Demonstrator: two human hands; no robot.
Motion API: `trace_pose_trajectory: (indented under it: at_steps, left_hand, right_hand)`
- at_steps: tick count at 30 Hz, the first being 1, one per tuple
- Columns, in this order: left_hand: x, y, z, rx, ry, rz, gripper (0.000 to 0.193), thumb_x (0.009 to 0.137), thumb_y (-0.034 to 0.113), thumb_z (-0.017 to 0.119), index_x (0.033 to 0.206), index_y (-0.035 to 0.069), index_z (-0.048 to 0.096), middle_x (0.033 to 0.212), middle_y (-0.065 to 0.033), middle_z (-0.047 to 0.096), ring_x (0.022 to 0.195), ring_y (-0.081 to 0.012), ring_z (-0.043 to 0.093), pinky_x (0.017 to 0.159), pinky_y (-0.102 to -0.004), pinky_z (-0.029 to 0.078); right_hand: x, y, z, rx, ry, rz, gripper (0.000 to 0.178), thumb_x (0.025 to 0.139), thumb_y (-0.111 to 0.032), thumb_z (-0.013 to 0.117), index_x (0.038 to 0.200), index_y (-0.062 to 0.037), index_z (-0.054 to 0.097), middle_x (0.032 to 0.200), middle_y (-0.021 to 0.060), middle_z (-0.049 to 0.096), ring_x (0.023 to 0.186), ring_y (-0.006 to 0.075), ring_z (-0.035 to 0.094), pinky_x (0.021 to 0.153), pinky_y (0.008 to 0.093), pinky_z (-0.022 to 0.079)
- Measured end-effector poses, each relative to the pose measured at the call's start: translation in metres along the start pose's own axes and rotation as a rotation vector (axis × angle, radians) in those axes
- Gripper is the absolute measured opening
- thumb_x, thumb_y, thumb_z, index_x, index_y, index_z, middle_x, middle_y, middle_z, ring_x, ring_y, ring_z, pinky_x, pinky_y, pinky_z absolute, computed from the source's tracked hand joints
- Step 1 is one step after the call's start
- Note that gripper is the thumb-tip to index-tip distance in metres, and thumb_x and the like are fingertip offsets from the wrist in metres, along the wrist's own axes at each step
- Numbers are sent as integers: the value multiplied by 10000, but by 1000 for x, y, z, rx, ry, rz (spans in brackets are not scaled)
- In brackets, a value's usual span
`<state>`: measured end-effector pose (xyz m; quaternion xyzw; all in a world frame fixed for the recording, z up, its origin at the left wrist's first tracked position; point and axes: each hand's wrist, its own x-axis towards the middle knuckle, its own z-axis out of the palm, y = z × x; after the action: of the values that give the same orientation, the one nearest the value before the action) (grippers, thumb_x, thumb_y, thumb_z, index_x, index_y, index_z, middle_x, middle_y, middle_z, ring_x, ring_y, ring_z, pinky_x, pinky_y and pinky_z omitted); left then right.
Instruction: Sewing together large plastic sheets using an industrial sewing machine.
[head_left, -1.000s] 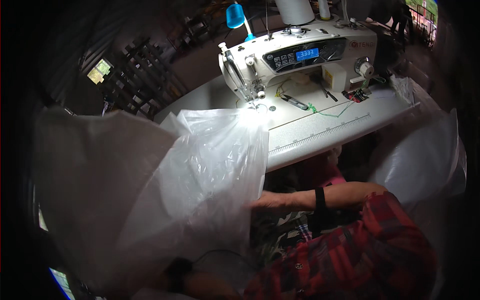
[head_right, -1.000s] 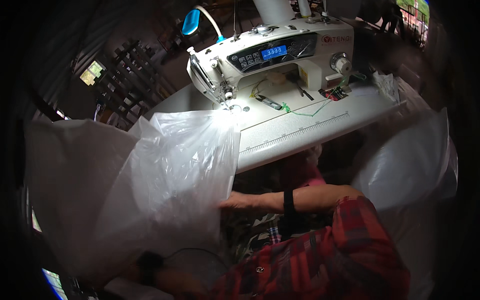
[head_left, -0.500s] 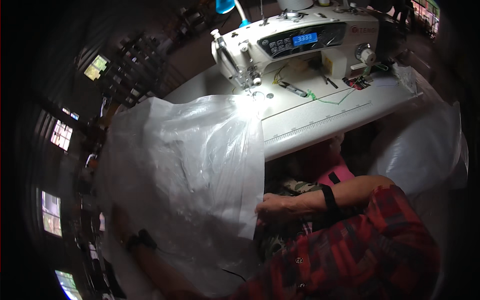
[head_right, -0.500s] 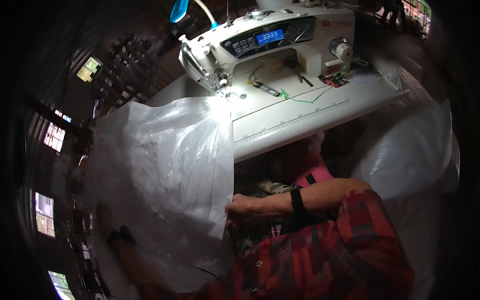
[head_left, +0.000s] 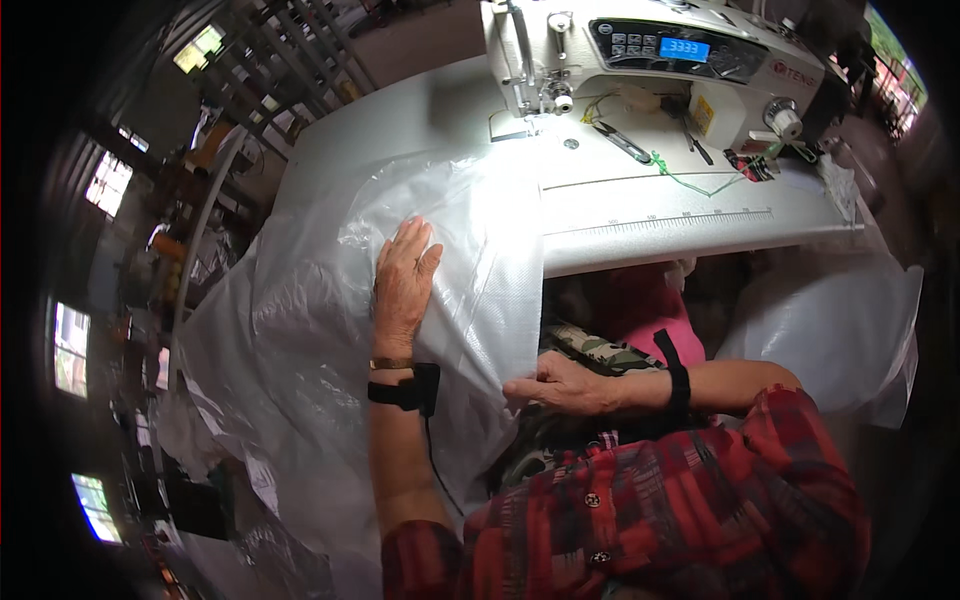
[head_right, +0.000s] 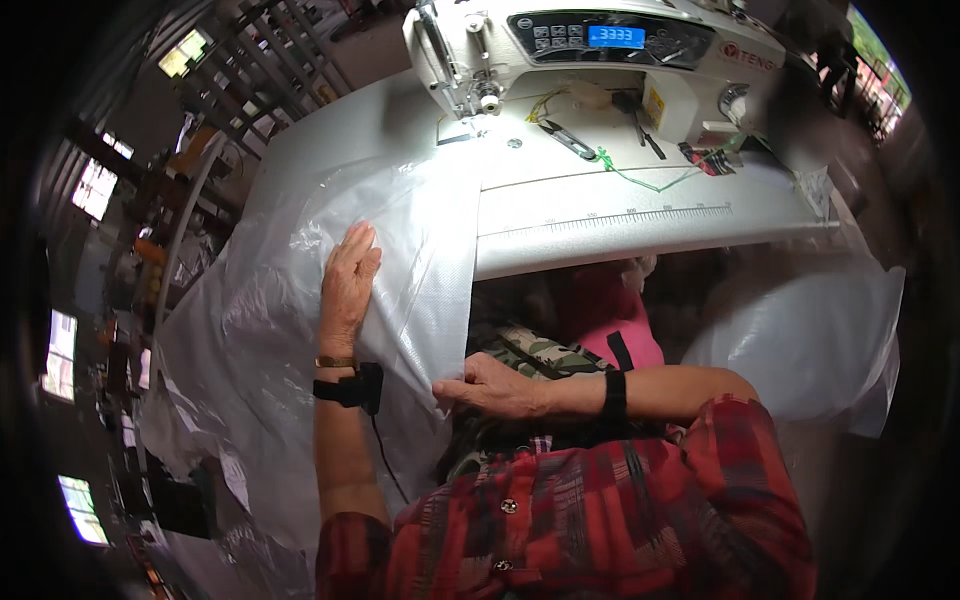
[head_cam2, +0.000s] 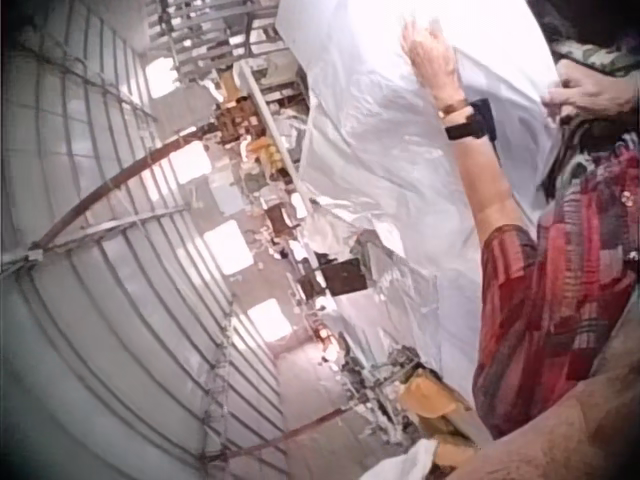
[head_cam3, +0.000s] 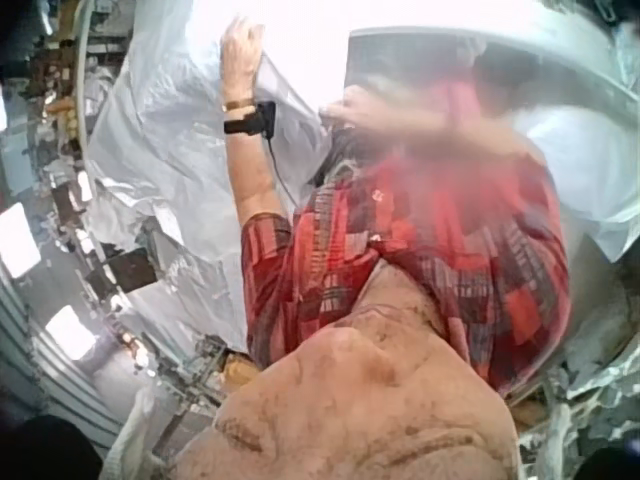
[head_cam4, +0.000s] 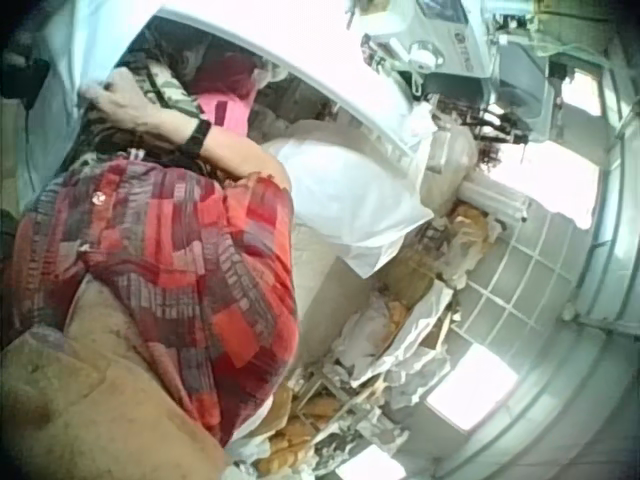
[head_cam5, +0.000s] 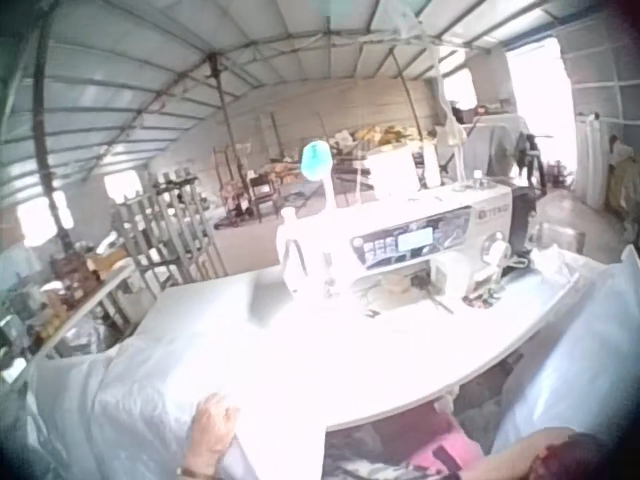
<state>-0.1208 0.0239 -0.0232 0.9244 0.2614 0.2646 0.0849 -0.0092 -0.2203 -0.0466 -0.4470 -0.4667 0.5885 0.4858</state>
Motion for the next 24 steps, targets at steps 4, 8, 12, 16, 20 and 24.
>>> trace_pose_trajectory:
  at_steps: [4,8,12,16,20,24]
  left_hand:
    - [-6,1,-7,-115,-61,-59,435,961,303,585,1278,5,594,1362,-160,564,1296,-314,491,1097,-418,364]
    - [-21,79,-16,-197,-2,-35,353,881,149,679,1185,-17,613,1188,-182,620,1099,-306,595,952,-385,459]
    - [-62,121,3,-353,-18,-128,319,844,95,701,1126,-20,607,956,-161,637,872,-286,638,743,-385,498]
    - [-94,121,16,-358,-28,-116,291,840,73,683,1098,-21,586,828,-141,619,702,-301,616,642,-380,483]
    - [-99,130,11,-403,-77,-22,198,851,57,660,1025,-7,590,828,-143,612,675,-327,597,618,-380,467]
    - [-90,151,-11,-166,118,-123,131,843,57,656,962,17,620,825,-140,592,710,-326,589,614,-390,456]
  right_hand:
    - [-3,20,-8,-64,36,220,376,925,-316,561,835,29,679,706,42,641,690,124,588,641,286,456]
    - [3,55,-7,-12,121,176,387,924,-299,562,757,39,654,656,42,614,617,118,556,587,298,452]
    - [1,48,-6,-66,77,91,390,934,-290,553,786,58,650,661,62,624,627,133,571,593,329,463]
    - [-7,43,-6,-197,77,65,393,928,-304,555,828,68,637,658,154,614,614,235,600,602,391,463]
    - [-11,39,-5,-300,140,-17,425,916,-313,559,785,89,608,654,231,588,614,317,598,599,433,452]
    - [-12,32,-6,-465,132,68,454,903,-326,567,733,93,601,652,288,552,630,375,604,598,465,443]
